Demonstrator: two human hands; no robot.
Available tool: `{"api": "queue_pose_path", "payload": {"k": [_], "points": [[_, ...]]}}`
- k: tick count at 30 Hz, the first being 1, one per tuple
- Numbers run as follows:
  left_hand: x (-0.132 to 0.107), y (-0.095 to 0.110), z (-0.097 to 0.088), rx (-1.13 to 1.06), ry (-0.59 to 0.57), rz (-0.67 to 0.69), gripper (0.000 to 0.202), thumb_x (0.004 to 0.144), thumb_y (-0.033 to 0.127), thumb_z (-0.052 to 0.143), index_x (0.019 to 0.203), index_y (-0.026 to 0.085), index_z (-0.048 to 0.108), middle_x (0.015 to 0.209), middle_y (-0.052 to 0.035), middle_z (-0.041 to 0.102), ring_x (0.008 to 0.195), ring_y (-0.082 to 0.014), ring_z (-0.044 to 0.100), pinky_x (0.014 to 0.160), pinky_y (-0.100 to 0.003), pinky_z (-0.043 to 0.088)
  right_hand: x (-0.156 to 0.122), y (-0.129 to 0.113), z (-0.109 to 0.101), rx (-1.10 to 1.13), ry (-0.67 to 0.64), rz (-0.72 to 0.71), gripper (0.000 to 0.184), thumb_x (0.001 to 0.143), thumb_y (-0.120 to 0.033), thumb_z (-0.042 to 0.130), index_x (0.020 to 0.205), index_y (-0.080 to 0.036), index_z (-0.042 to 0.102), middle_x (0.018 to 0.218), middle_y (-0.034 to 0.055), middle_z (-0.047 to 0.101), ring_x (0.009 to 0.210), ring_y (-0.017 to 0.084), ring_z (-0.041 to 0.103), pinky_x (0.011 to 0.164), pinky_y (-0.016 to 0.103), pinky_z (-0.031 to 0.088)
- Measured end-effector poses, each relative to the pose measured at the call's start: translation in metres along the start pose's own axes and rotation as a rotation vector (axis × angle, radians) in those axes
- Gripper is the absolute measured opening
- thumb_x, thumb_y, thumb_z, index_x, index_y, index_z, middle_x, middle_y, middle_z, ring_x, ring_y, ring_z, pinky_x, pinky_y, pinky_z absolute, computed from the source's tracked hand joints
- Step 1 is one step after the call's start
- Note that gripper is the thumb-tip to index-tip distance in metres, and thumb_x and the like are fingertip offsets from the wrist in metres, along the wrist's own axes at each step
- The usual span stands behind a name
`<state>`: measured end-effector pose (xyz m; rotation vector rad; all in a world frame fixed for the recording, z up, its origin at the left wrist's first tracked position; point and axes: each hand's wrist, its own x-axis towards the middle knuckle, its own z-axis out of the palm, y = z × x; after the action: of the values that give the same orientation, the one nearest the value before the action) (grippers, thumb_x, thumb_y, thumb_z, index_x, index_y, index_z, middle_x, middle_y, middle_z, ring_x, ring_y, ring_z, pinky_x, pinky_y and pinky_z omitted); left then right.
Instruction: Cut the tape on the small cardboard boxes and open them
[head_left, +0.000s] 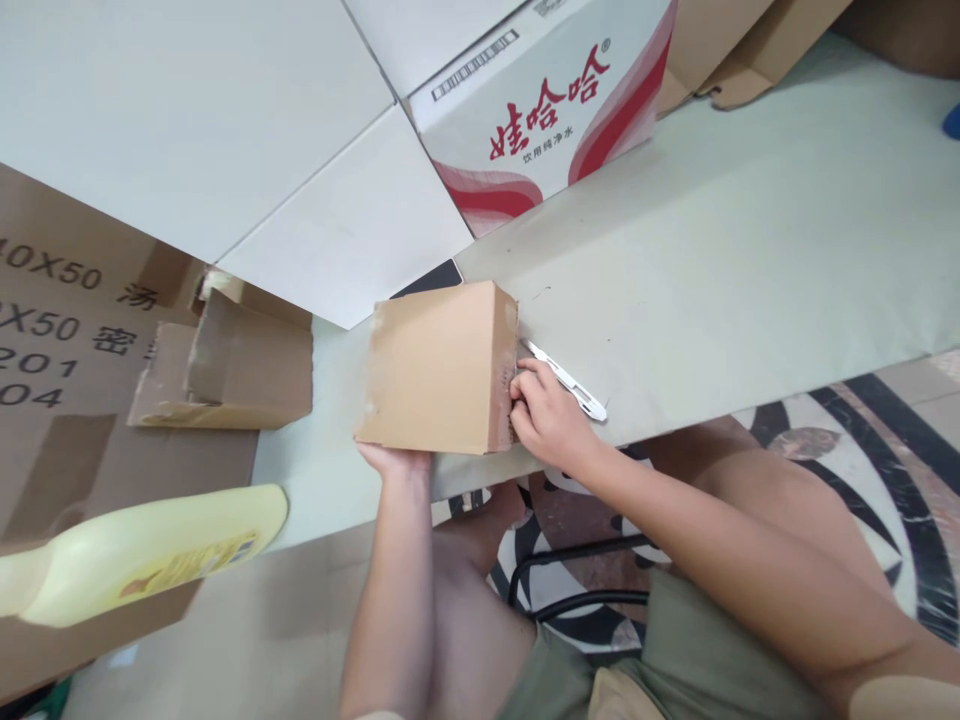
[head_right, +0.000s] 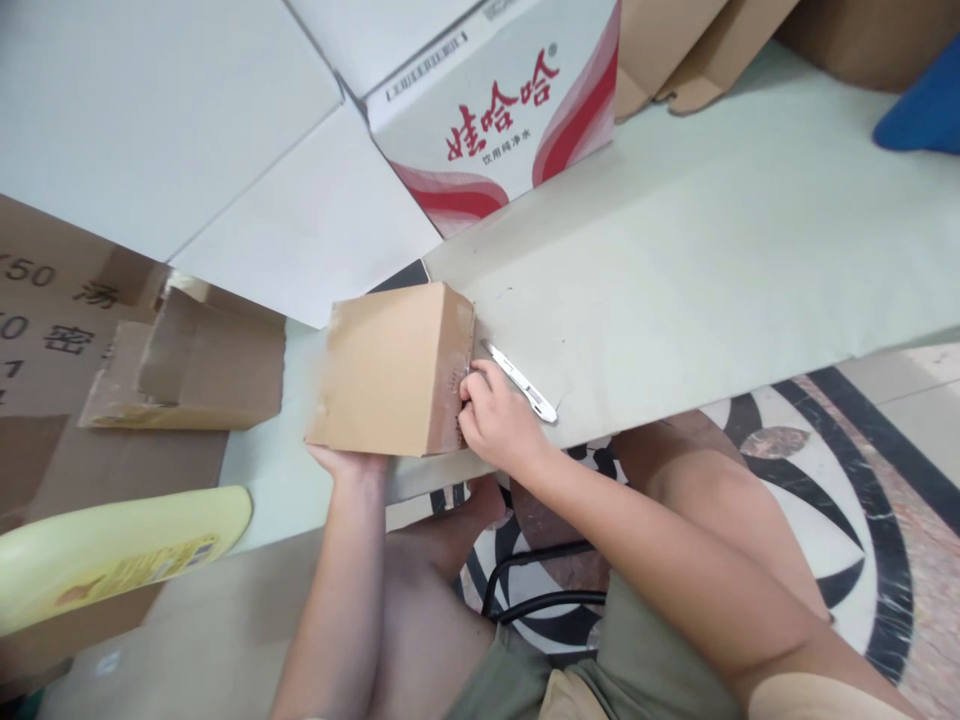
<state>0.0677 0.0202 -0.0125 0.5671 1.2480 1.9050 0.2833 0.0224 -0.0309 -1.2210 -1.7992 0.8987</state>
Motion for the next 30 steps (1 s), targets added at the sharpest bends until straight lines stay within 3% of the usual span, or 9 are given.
{"api": "queue_pose_path", "payload": {"k": [7, 17, 23, 30], "points": [[-0.0015, 0.0008, 0.0000, 0.002, -0.041, 0.004, 0.038, 0.082, 0.042, 0.046, 0.102, 0.020, 0.070, 0.126, -0.0113, 0.069, 0.125, -0.0328, 0.060, 0.107, -0.050, 0.045, -0.0003, 0.0008, 0.0006, -0.004, 0.019, -0.036, 0.009, 0.087, -0.022, 0.048, 0.090, -0.023, 0.056, 0.118, 0.0129, 0.058, 0.089, 0.025, 0.062, 0.070, 0.037, 0.049], [-0.0025, 0.0028, 0.0055, -0.046, 0.021, -0.027, 0.039, 0.083, 0.038, 0.045, 0.103, 0.018, 0.071, 0.123, -0.0118, 0.070, 0.121, -0.0324, 0.062, 0.104, -0.049, 0.048, 0.0004, -0.0022, -0.0006, -0.035, 0.016, -0.035, 0.007, 0.087, -0.024, 0.049, 0.088, -0.023, 0.056, 0.108, 0.0096, 0.059, 0.072, 0.019, 0.056, 0.063, 0.033, 0.043], [-0.0018, 0.0011, 0.0006, -0.009, -0.018, -0.008, 0.040, 0.084, 0.040, 0.045, 0.106, 0.018, 0.071, 0.124, -0.0124, 0.070, 0.122, -0.0328, 0.062, 0.104, -0.048, 0.047, 0.0004, -0.0029, -0.0007, -0.051, 0.013, -0.031, 0.006, 0.087, -0.024, 0.049, 0.087, -0.022, 0.055, 0.106, 0.0093, 0.058, 0.073, 0.019, 0.056, 0.062, 0.032, 0.041], [-0.0027, 0.0027, 0.0035, -0.079, 0.022, -0.042, 0.042, 0.085, 0.038, 0.044, 0.108, 0.015, 0.071, 0.125, -0.0134, 0.070, 0.122, -0.0341, 0.061, 0.105, -0.051, 0.045, -0.0001, -0.0001, 0.0009, -0.035, 0.006, -0.039, 0.007, 0.087, -0.024, 0.048, 0.089, -0.022, 0.054, 0.105, 0.0091, 0.057, 0.077, 0.020, 0.057, 0.065, 0.033, 0.042]]}}
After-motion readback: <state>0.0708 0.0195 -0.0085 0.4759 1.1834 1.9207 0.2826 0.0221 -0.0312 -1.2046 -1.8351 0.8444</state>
